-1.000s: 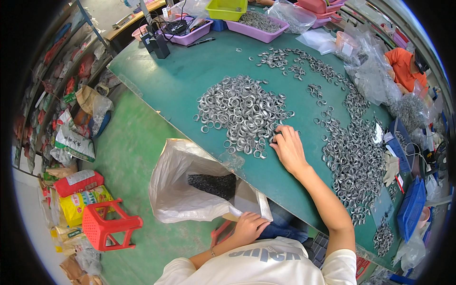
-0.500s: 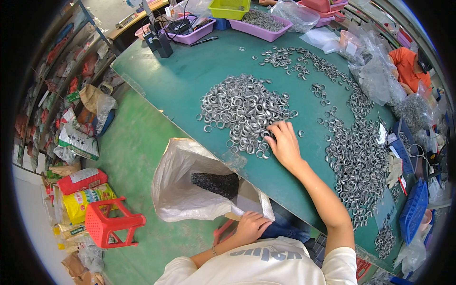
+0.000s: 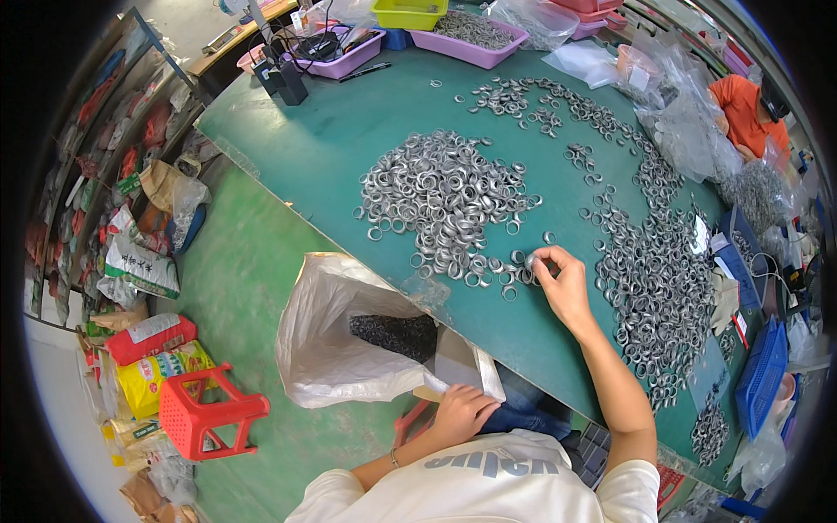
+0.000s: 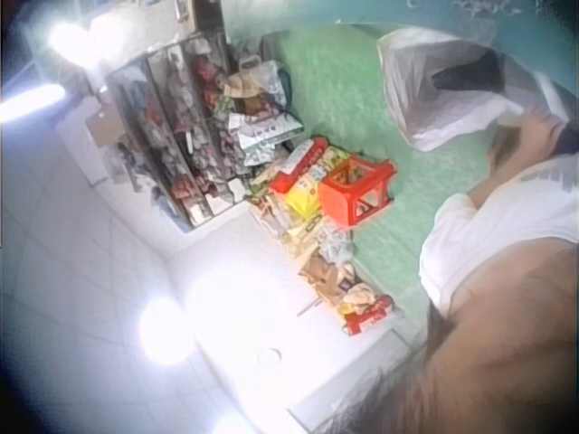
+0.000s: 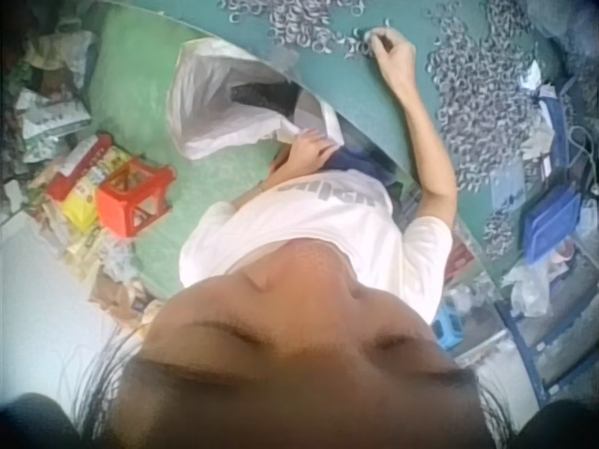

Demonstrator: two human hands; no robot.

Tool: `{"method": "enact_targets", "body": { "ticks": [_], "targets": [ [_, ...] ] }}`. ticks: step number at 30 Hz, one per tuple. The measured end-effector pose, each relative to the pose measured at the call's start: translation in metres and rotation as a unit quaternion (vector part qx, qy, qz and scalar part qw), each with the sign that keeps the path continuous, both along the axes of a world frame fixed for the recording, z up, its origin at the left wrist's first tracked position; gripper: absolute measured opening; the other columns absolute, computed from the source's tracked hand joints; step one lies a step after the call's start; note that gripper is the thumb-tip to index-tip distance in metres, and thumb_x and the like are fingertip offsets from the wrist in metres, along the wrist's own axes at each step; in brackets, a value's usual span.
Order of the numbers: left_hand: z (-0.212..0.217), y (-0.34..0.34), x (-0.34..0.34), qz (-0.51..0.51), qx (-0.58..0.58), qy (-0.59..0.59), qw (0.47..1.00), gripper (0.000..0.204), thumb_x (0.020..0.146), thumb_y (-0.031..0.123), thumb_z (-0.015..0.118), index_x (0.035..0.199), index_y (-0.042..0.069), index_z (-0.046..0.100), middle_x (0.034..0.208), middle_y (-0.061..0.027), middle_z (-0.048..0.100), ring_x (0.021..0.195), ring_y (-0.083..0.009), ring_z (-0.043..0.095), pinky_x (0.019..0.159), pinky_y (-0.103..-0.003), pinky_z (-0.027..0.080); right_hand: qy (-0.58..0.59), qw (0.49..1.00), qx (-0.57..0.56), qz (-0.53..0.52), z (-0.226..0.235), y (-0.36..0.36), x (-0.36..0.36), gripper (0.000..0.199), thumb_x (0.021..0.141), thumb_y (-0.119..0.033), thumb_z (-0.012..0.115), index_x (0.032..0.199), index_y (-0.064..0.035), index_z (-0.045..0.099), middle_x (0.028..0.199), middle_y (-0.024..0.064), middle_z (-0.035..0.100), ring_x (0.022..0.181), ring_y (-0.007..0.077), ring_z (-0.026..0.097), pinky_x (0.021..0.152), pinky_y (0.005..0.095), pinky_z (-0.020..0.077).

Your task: The person writes on a card and then sorts metal rings by hand, moving them one at a time from a large pile into a container.

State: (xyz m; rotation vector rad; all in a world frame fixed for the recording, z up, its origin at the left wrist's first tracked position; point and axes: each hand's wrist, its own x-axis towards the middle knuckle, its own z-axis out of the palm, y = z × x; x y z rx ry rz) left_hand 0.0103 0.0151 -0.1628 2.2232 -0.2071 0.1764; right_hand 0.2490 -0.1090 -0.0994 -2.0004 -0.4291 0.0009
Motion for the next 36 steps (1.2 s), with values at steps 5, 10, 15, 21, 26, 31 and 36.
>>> {"method": "enact_targets", "body": {
  "ticks": [5,10,15,21,26,31,36],
  "targets": [
    [-0.003,0.000,-0.001,-0.003,-0.003,-0.006,1.000,0.008,0.077,0.013,0.073,0.081,0.007,0.070,0.077,-0.0069,0.066,0.073,-0.0261,0.061,0.070,-0.037,0.043,0.017,0.999,-0.024,0.040,0.008,0.000,0.000,0.010,0.081,-0.001,0.065,0.090,-0.0004,0.068,0.079,0.0087,0.064,0.072,0.0197,0.058,0.067,0.0326,0.0448],
    [0.000,0.000,0.000,-0.002,-0.002,-0.003,1.000,0.008,0.077,0.013,0.073,0.081,0.007,0.070,0.078,-0.0070,0.067,0.073,-0.0261,0.062,0.070,-0.037,0.043,-0.205,0.951,-0.208,0.100,0.012,0.011,-0.009,0.012,0.077,-0.004,0.068,0.089,-0.0019,0.068,0.081,0.0082,0.061,0.084,0.0282,0.055,0.079,0.0385,0.0410],
    [-0.001,0.000,-0.002,0.002,0.005,0.008,1.000,0.008,0.077,0.013,0.073,0.080,0.007,0.070,0.077,-0.0071,0.067,0.073,-0.0261,0.062,0.071,-0.037,0.043,-0.171,0.974,-0.133,0.071,0.024,0.014,-0.025,0.009,0.077,-0.005,0.066,0.086,-0.0028,0.067,0.081,0.0107,0.060,0.082,0.0298,0.056,0.076,0.0404,0.0434],
    [-0.002,-0.002,0.002,-0.003,0.011,-0.017,1.000,0.008,0.076,0.014,0.073,0.081,0.007,0.070,0.076,-0.0069,0.066,0.074,-0.0258,0.062,0.072,-0.038,0.043,0.080,0.956,0.000,0.283,0.019,0.051,-0.080,0.014,0.084,-0.006,0.064,0.096,-0.0001,0.064,0.081,0.0138,0.063,0.070,0.0238,0.062,0.065,0.0334,0.0507],
    [-0.002,0.000,-0.003,-0.001,0.006,0.001,1.000,0.009,0.076,0.014,0.074,0.081,0.007,0.071,0.077,-0.0065,0.067,0.074,-0.0254,0.062,0.072,-0.037,0.043,-0.076,0.994,-0.058,0.049,0.024,0.039,-0.055,0.021,0.082,-0.009,0.066,0.098,-0.0012,0.056,0.090,0.0159,0.057,0.082,0.0334,0.060,0.073,0.0421,0.0487],
    [-0.006,-0.002,-0.003,-0.001,-0.003,-0.002,1.000,0.009,0.076,0.013,0.074,0.081,0.007,0.071,0.077,-0.0065,0.067,0.074,-0.0254,0.062,0.071,-0.037,0.043,-0.154,0.964,-0.215,-0.017,0.005,0.004,-0.017,0.018,0.081,-0.012,0.070,0.085,-0.0005,0.057,0.091,0.0145,0.053,0.088,0.0330,0.054,0.076,0.0424,0.0443],
    [-0.006,-0.002,-0.004,0.005,-0.003,-0.002,1.000,0.008,0.076,0.013,0.074,0.081,0.007,0.070,0.078,-0.0066,0.067,0.074,-0.0253,0.062,0.070,-0.037,0.043,-0.104,0.994,-0.041,-0.020,0.012,0.001,-0.013,0.011,0.080,-0.004,0.070,0.083,0.0008,0.061,0.083,0.0121,0.056,0.077,0.0291,0.057,0.068,0.0375,0.0453]
  ]
}}
